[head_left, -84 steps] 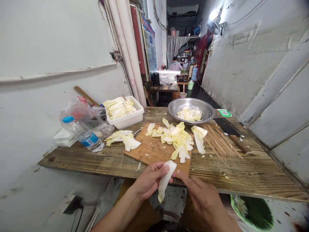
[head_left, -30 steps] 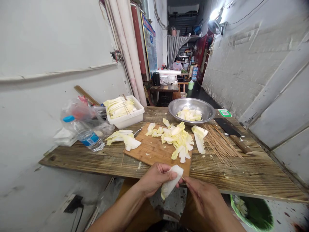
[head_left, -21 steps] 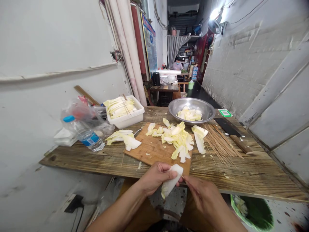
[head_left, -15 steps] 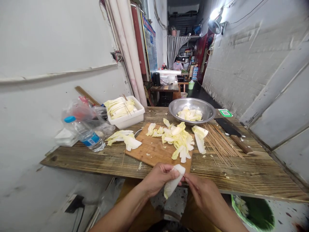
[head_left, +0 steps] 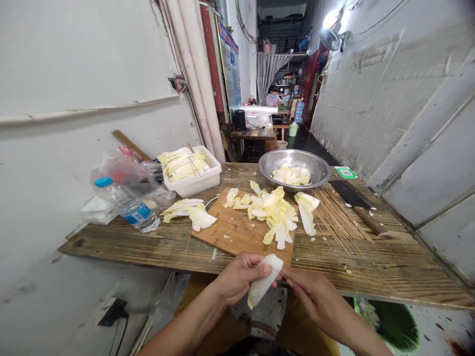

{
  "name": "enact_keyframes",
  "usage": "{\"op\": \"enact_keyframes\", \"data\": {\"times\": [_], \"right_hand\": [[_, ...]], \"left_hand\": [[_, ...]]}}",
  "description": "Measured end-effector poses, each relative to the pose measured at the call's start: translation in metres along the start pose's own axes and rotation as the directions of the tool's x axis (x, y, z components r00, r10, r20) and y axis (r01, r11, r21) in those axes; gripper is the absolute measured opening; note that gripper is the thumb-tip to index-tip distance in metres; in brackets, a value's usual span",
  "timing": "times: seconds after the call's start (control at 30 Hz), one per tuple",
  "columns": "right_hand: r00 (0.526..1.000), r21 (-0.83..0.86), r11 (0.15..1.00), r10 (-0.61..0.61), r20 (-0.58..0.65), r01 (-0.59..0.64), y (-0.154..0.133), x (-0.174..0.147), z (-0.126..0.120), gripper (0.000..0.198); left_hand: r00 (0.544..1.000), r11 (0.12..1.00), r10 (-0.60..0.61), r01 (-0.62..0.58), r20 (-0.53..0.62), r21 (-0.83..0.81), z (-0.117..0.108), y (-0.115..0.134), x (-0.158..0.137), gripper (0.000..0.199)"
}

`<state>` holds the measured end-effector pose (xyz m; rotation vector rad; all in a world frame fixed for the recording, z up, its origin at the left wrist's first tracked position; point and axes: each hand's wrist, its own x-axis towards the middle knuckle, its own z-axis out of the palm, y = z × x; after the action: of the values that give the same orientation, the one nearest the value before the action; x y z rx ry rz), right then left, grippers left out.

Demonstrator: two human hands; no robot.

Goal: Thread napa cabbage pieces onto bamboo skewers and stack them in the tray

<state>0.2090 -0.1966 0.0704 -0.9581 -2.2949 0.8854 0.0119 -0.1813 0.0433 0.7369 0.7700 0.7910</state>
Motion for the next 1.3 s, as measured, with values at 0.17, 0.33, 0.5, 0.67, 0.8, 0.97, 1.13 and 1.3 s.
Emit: {"op": "enact_keyframes", "data": {"times": [0.17,0.33,0.5,0.67,0.8,0.97,1.13,1.3], "right_hand": [[0.998,0.009,1.000,0.014,0.067,-0.015,0.000,-0.005,-0.007,0.041],[0.992,-0.044,0.998,0.050,0.118,-0.045,0.008,-0.013,-0.009,0.047],[0.986,-0.010,0.996,0.087,0.142,-0.087,0.009,-0.014,-0.010,0.046],[0.988,-0.003,0.991,0.132,0.084,-0.132,0.003,-0.012,-0.007,0.043],[0.988,-0.006,0.989,0.145,0.050,-0.145,0.002,-0.011,-0.003,0.042],[0.987,0.045,0.987,0.153,0.050,-0.155,0.001,-0.008,-0.003,0.039],[0.986,0.087,0.983,0.159,0.045,-0.162,-0.003,-0.005,-0.002,0.038],[0.988,0.124,0.980,0.150,0.035,-0.153,-0.004,-0.001,-0.002,0.035]], "left_hand": [[1.000,1.000,0.004,-0.003,0.018,-0.008,0.001,0.000,-0.001,0.035],[1.000,1.000,0.005,-0.005,0.005,-0.018,0.000,0.000,-0.002,0.036],[1.000,1.000,0.021,-0.021,0.004,0.014,-0.001,0.001,-0.002,0.035],[0.995,0.990,0.101,-0.102,0.012,0.099,0.000,-0.001,-0.002,0.030],[0.992,0.979,0.128,-0.124,-0.015,0.160,0.001,-0.001,-0.002,0.029],[0.992,0.976,0.123,-0.120,-0.006,0.184,0.001,-0.001,-0.003,0.033],[0.989,0.960,0.150,-0.142,-0.013,0.242,0.002,0.000,-0.004,0.035],[0.990,0.962,0.139,-0.134,-0.006,0.238,0.000,-0.001,-0.003,0.035]]}}
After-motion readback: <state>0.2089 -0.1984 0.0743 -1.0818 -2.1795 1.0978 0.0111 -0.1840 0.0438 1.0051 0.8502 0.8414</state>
